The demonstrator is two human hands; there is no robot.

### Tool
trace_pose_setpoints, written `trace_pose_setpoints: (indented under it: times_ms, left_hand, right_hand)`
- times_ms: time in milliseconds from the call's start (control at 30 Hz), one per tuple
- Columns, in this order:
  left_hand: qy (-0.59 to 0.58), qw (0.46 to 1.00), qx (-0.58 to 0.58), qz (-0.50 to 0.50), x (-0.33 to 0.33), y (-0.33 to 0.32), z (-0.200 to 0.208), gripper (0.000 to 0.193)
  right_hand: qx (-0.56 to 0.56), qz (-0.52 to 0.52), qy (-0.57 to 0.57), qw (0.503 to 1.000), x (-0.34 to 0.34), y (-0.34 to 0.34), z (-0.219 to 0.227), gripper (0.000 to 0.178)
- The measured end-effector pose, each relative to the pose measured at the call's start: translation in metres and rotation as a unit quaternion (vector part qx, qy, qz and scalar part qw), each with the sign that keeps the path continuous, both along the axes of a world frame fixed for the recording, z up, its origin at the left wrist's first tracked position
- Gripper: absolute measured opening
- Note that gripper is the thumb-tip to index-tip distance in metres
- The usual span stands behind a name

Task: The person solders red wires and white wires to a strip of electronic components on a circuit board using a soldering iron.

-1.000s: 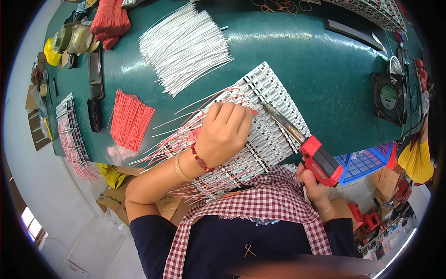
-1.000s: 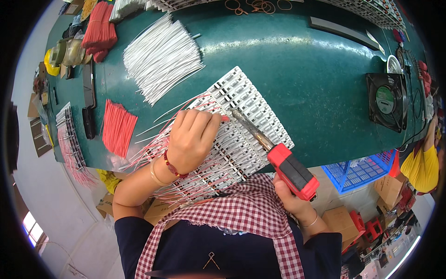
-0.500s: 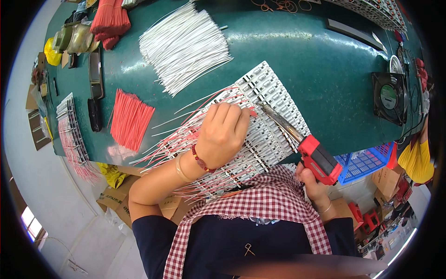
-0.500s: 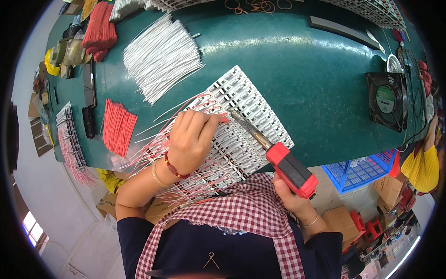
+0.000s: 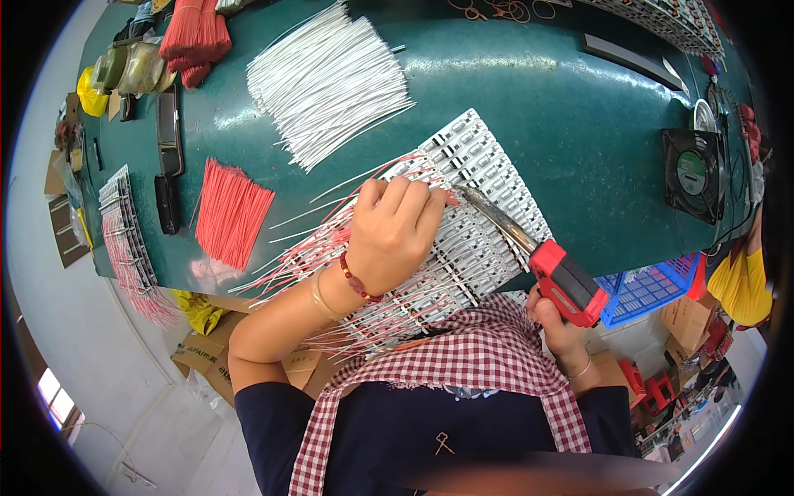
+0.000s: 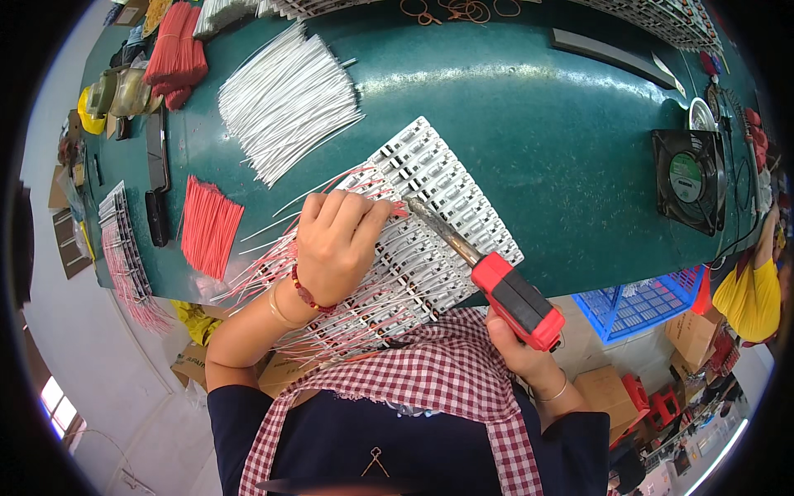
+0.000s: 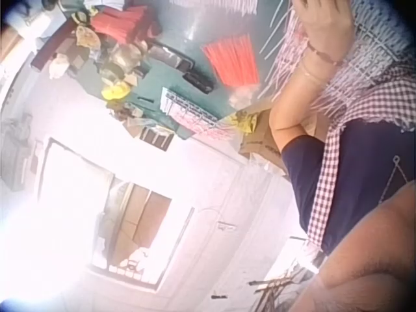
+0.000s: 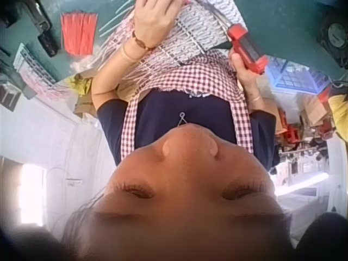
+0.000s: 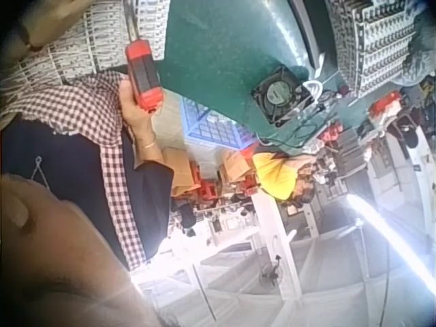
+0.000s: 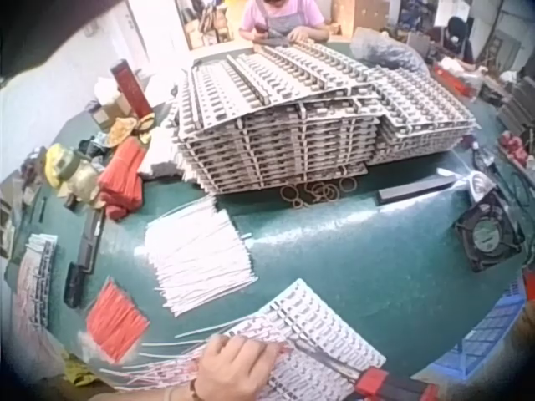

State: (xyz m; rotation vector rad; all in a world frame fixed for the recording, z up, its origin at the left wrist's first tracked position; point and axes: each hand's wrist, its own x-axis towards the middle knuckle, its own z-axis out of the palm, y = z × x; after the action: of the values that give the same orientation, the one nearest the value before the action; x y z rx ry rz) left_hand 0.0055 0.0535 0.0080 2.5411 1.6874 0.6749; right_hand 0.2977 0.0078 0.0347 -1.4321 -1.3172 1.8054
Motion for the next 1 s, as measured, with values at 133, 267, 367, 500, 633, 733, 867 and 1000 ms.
trace_pose_setpoints:
  times_ms: [133, 267, 367, 500, 633, 733, 867, 1000]
  left_hand:
    - [0.005, 1.0, -0.022, 0.007, 0.0, 0.001, 0.002, 0.024]
    - [0.01, 1.0, -0.021, 0.009, 0.002, -0.001, 0.002, 0.026]
    - [0.009, 1.0, -0.027, 0.009, 0.002, -0.001, 0.003, 0.027]
    - [0.008, 1.0, -0.023, 0.007, 0.003, -0.002, 0.002, 0.027]
    - [0.014, 1.0, -0.024, 0.008, 0.003, -0.001, 0.004, 0.026]
    - [0.004, 1.0, -0.019, 0.011, 0.003, -0.001, 0.002, 0.026]
    - [-0.011, 1.0, 0.013, 0.005, 0.001, -0.002, 0.001, 0.026]
    - [-0.01, 0.999, 0.019, -0.032, 0.005, -0.005, 0.003, 0.019]
  right_hand:
    - [0.019, 0.005, -0.038, 0.999, -0.001, -0.002, -0.004, 0.011]
    - [0.031, 0.007, -0.067, 0.997, 0.003, -0.005, -0.007, 0.013]
    - [0.051, 0.007, -0.06, 0.997, 0.005, -0.006, -0.006, 0.015]
    - [0.034, 0.002, -0.039, 0.999, 0.006, -0.004, -0.006, 0.017]
    - [0.049, -0.003, -0.068, 0.997, 0.004, -0.006, -0.006, 0.019]
    - [0.038, -0.017, -0.046, 0.998, 0.002, -0.003, -0.001, 0.02]
    - [0.028, -0.054, -0.023, 0.998, 0.0, -0.005, 0.002, 0.021]
    - [0.026, -0.046, -0.014, 0.999, 0.01, -0.014, -0.005, 0.02]
